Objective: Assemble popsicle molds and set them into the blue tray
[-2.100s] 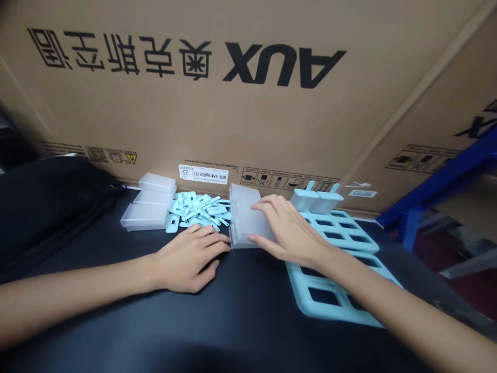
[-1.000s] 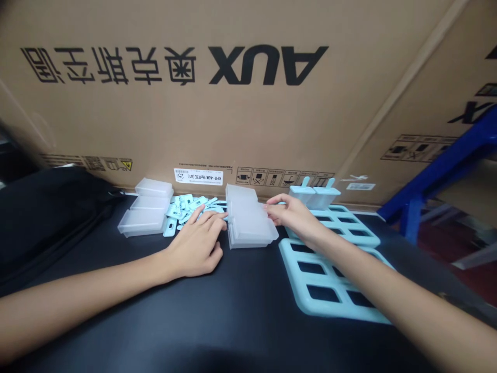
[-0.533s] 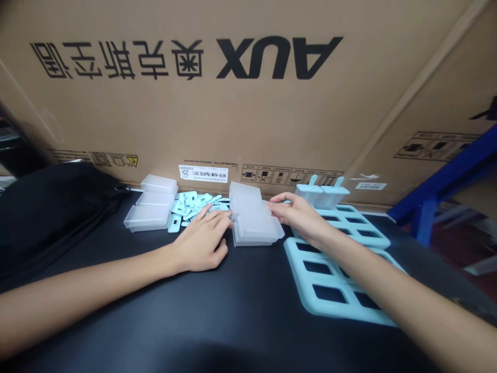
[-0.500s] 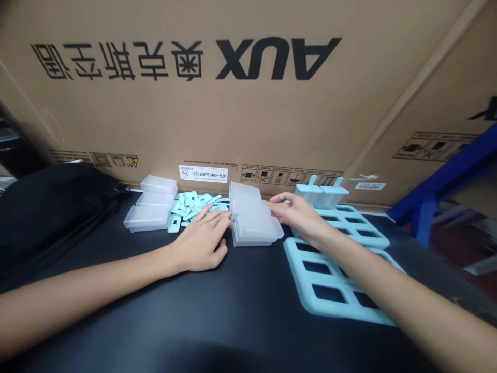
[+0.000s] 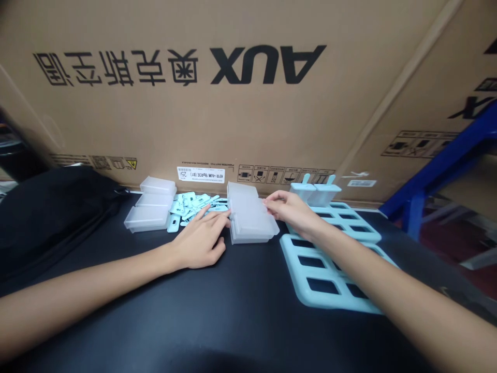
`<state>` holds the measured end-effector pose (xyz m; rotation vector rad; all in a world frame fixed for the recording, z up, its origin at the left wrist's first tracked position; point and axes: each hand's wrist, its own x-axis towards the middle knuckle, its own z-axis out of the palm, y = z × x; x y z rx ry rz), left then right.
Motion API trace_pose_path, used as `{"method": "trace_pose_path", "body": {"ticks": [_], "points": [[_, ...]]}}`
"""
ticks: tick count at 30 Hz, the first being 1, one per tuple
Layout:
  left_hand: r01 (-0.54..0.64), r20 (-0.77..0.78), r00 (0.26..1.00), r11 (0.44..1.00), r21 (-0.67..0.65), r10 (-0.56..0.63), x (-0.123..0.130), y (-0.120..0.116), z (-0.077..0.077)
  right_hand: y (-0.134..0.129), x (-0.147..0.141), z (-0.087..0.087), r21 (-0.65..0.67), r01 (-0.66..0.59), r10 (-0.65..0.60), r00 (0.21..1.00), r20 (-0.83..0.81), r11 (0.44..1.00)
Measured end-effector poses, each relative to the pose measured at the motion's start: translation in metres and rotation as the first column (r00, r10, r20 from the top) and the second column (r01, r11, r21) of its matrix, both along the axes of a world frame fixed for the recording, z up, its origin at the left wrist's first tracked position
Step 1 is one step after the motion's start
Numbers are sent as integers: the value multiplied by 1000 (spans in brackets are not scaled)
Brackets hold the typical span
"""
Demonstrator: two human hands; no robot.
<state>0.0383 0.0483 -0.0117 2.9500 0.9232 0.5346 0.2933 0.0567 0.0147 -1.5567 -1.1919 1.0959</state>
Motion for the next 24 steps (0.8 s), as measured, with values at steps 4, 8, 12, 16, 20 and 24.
{"method": "trace_pose_path", "body": {"ticks": [4, 8, 12, 16, 20, 24], "points": [[-7, 7, 1000, 1000, -2, 7, -1, -1, 0, 1, 0, -2, 15, 0, -1, 1000, 16, 1000], [-11, 12, 1000, 1000, -7, 11, -1, -1, 0, 0, 0, -1, 9, -31, 31, 999, -23, 999], [3, 21, 1000, 1000, -16, -2, -1, -1, -1, 0, -2, 4, 6, -67, 67, 997, 28, 998], [7, 22, 1000, 1000, -23, -7, -1, 0, -1, 0, -5, 7, 1, -70, 69, 994, 89, 998], [15, 35, 999, 999, -39, -14, -2, 1, -2, 0, -5, 6, 0, -85, 84, 985, 150, 996], [18, 69, 997, 999, -28, -16, -4, -1, -1, 5, -1, 6, 18, -75, 67, 960, 273, 997]]}}
